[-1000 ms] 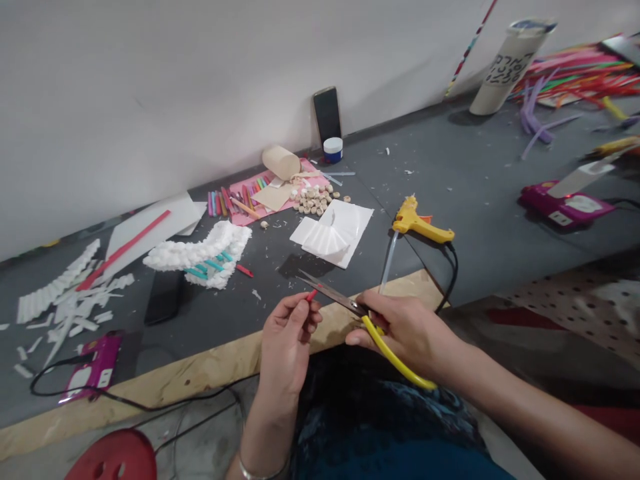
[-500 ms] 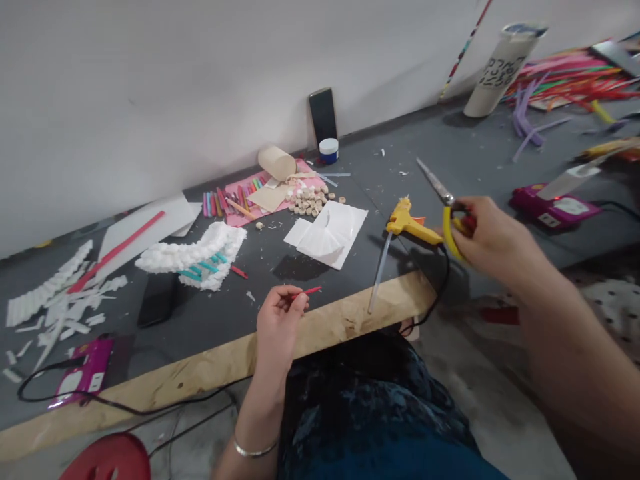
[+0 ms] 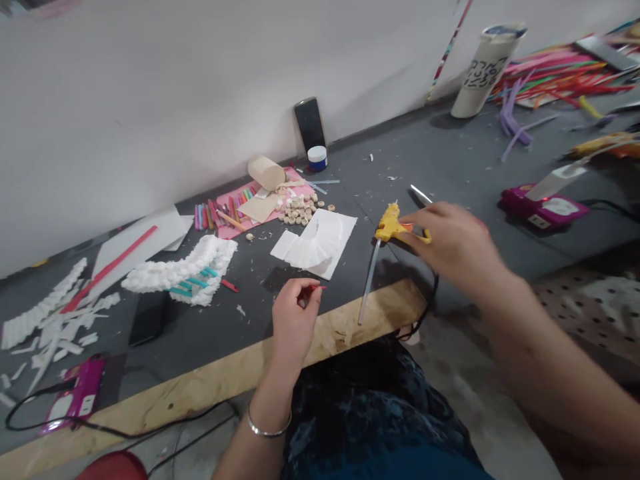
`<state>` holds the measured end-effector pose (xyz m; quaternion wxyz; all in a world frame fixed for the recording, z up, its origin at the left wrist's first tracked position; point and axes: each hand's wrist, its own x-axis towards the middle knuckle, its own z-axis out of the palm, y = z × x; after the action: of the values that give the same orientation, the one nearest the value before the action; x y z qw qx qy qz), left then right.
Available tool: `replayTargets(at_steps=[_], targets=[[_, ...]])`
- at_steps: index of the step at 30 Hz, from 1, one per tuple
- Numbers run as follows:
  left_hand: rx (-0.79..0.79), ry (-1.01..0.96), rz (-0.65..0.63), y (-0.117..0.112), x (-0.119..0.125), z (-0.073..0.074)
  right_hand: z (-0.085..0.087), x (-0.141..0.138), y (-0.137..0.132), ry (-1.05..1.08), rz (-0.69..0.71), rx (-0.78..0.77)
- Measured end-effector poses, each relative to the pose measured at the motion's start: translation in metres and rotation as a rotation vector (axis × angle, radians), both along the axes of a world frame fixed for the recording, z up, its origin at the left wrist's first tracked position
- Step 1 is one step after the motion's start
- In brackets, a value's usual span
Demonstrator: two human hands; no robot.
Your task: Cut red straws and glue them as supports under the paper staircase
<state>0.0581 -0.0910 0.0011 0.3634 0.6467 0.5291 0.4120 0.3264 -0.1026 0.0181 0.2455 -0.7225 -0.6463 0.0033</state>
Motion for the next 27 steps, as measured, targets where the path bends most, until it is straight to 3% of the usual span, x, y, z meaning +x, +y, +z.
replayTargets(at_steps=[2,3,5,8,17,22,27], targets=[[-0.002,-0.015,-0.007,0.001,0.005,-0.001,-0.002,-0.039,-0.006,0.267,0.302,-0.077],[0.003,-0.011,-0.012,0.001,0.007,-0.001,-0.004,-0.057,-0.007,0.358,0.386,-0.134],[0.008,0.006,-0.033,0.001,0.008,-0.002,-0.012,-0.085,-0.006,0.463,0.42,-0.175],[-0.01,0.018,-0.044,0.002,0.008,-0.003,-0.021,-0.103,-0.002,0.554,0.407,-0.191],[-0.136,-0.233,-0.059,0.009,0.01,-0.012,-0.033,-0.104,0.013,0.561,0.359,-0.128],[-0.103,-0.266,0.04,0.007,0.001,-0.016,-0.049,-0.109,0.021,0.578,0.254,-0.086],[-0.16,-0.255,0.081,0.004,-0.01,-0.026,-0.055,-0.112,0.022,0.587,0.241,-0.052]])
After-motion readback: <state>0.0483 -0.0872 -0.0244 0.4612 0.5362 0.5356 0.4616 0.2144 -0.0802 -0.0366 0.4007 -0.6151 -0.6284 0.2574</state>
